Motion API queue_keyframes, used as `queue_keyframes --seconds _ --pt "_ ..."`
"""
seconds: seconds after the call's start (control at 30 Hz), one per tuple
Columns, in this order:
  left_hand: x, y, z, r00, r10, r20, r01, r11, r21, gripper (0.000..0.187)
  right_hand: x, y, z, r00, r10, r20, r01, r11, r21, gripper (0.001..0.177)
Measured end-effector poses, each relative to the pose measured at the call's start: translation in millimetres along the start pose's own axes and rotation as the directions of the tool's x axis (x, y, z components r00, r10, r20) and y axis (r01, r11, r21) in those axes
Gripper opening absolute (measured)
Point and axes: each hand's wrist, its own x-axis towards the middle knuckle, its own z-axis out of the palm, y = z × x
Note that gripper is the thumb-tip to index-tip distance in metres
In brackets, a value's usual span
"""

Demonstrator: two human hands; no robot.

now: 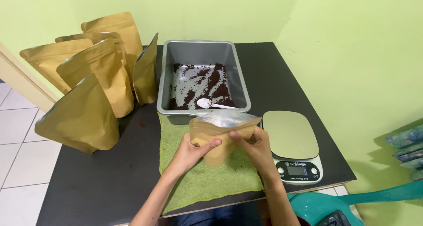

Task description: Filling stand-up pouches with ground coffee using a spoon and weighing them on a digital scale to ensure correct weight.

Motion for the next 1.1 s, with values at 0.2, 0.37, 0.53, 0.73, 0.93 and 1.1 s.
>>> queue_keyframes --seconds 0.2,0.37,0.53,0.73,0.93,1.1 --pt "4.8 -14.9 -2.2 1.000 -0.009 -0.018 0.009 1.000 -0.001 0.026 0.0 19.1 -4.3 0.995 0.084 0.055 -0.083 0.996 -0.019 0.013" --pt "10.2 5.5 -0.4 0.978 0.185 -0.092 -0.185 0.983 0.004 0.015 6.9 -54.8 7.3 0.996 -0.077 0.054 0.084 0.987 -0.136 0.016" --pt "13.1 -7.8 0.5 0.969 0.238 -0.068 -0.235 0.970 0.056 0.013 10.4 -53.0 1.3 0.977 -0.204 0.065 0.211 0.968 -0.135 0.011" --pt "13.5 21.4 -2.1 0.917 0.388 -0.087 -0.389 0.921 0.010 0.021 14.2 -33.8 4.3 0.981 -0.192 -0.016 0.191 0.980 -0.062 0.018" --pt "13.3 32.7 6.2 0.903 0.413 -0.120 -0.416 0.909 0.000 0.027 10.1 -53.6 20.4 0.986 -0.125 -0.111 0.129 0.991 0.034 0.048" --pt "16.5 25.6 15.6 0.855 0.479 -0.200 -0.485 0.874 0.022 0.016 10.7 -44.0 27.3 0.969 -0.161 -0.189 0.176 0.982 0.063 0.039"
